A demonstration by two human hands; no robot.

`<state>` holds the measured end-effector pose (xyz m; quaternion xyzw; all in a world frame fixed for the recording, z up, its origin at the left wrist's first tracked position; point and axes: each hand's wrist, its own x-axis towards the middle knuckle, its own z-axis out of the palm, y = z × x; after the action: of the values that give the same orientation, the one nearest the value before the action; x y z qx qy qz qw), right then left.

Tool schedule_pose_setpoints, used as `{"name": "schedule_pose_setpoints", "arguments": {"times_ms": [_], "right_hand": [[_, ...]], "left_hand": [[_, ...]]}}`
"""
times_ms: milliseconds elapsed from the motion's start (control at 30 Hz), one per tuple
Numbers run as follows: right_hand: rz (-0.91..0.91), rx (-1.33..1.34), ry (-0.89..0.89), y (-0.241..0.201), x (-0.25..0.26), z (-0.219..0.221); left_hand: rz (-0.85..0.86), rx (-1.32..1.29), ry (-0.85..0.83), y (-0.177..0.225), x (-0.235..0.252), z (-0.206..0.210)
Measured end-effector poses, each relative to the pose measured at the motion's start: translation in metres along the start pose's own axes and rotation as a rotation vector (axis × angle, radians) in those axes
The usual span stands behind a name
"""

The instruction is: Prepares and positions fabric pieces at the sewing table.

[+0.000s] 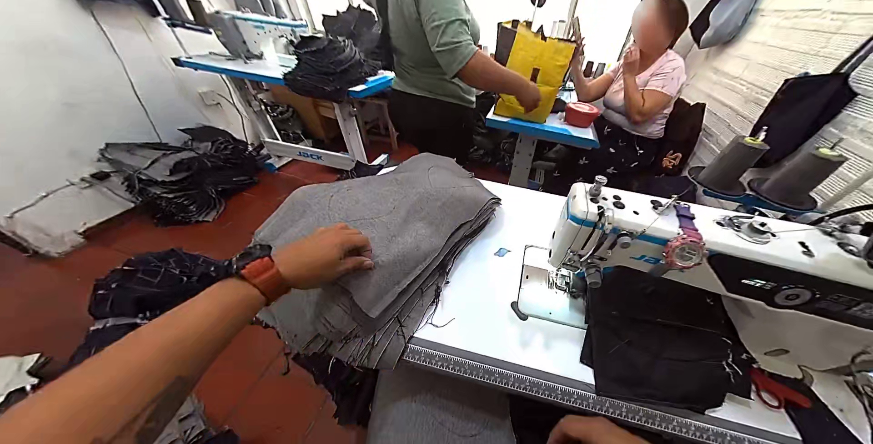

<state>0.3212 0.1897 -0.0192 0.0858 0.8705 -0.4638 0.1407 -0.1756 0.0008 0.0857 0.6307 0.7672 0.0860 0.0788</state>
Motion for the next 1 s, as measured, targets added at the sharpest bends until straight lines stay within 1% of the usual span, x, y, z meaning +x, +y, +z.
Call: {"name": "schedule_pose_setpoints", "arguments": {"times_ms": [33,67,100,133,167,200,233,267,300,333,367,400,433,467,500,533,567,600,633,733,800,833,867,900,967,1000], "right_hand": [[-0.084,-0.018,0.046,-0.017,0.001,-0.014],[-0.181,-0.032,0.121,-0.032,0.005,-0.027],[-0.275,-0.033,0.215,-0.047,0.012,-0.038],[-0.353,-0.02,0.321,-0.063,0.023,-0.048],[-0.4,-0.004,0.418,-0.079,0.039,-0.056],[-0.41,-0.018,0.506,-0.09,0.059,-0.062],[-0.381,-0.07,0.569,-0.093,0.084,-0.064],[-0.318,-0.166,0.608,-0.086,0.113,-0.063],[-0.225,-0.285,0.616,-0.07,0.141,-0.058],[-0.12,-0.408,0.603,-0.048,0.165,-0.048],[-0.027,-0.515,0.58,-0.027,0.179,-0.035],[0.009,-0.573,0.597,-0.013,0.183,-0.024],[0.019,-0.587,0.601,-0.008,0.177,-0.016],[0.06,-0.581,0.593,-0.011,0.163,-0.006],[0.098,-0.595,0.594,-0.014,0.146,0.004],[0.101,-0.606,0.633,-0.014,0.131,0.015],[0.092,-0.605,0.684,-0.014,0.117,0.025],[0.089,-0.594,0.725,-0.017,0.102,0.032],[0.102,-0.561,0.737,-0.023,0.089,0.034],[0.197,-0.411,0.695,-0.041,0.059,0.014],[0.259,-0.387,0.737,-0.034,0.054,-0.006],[0.25,-0.414,0.803,-0.022,0.06,-0.011],[0.216,-0.453,0.865,-0.006,0.068,-0.012],[0.19,-0.485,0.881,0.009,0.076,-0.01],[0.151,-0.622,0.948,0.029,0.09,0.0],[0.153,-0.66,0.977,0.031,0.094,0.004]], "left_hand": [[0.076,-0.001,0.035,0.018,-0.001,0.001],[0.156,-0.044,0.024,0.044,-0.002,0.007],[0.227,-0.12,-0.043,0.076,-0.004,0.021],[0.294,-0.21,-0.137,0.113,-0.006,0.043],[0.367,-0.294,-0.196,0.153,-0.01,0.069],[0.439,-0.369,-0.248,0.191,-0.015,0.094],[0.525,-0.419,-0.286,0.222,-0.02,0.117],[0.616,-0.45,-0.325,0.244,-0.022,0.132],[0.684,-0.463,-0.357,0.258,-0.019,0.137],[0.727,-0.463,-0.319,0.263,-0.013,0.136],[0.729,-0.451,-0.208,0.26,-0.004,0.129],[0.677,-0.422,-0.077,0.25,0.011,0.118],[0.568,-0.365,0.041,0.232,0.03,0.106],[0.423,-0.28,0.106,0.21,0.049,0.101],[0.285,-0.174,0.134,0.183,0.067,0.105],[0.18,-0.079,0.137,0.156,0.083,0.118],[0.112,-0.003,0.122,0.134,0.092,0.137],[0.087,0.061,0.115,0.122,0.095,0.154],[0.103,0.076,0.132,0.121,0.095,0.164],[0.189,0.026,-0.003,0.161,0.079,0.168],[0.269,-0.069,-0.073,0.182,0.074,0.166],[0.289,-0.168,-0.07,0.185,0.076,0.164],[0.281,-0.265,-0.024,0.185,0.081,0.161],[0.235,-0.314,0.04,0.182,0.088,0.159],[0.082,-0.238,0.158,0.169,0.105,0.16],[0.011,-0.168,0.181,0.164,0.112,0.162]]}}
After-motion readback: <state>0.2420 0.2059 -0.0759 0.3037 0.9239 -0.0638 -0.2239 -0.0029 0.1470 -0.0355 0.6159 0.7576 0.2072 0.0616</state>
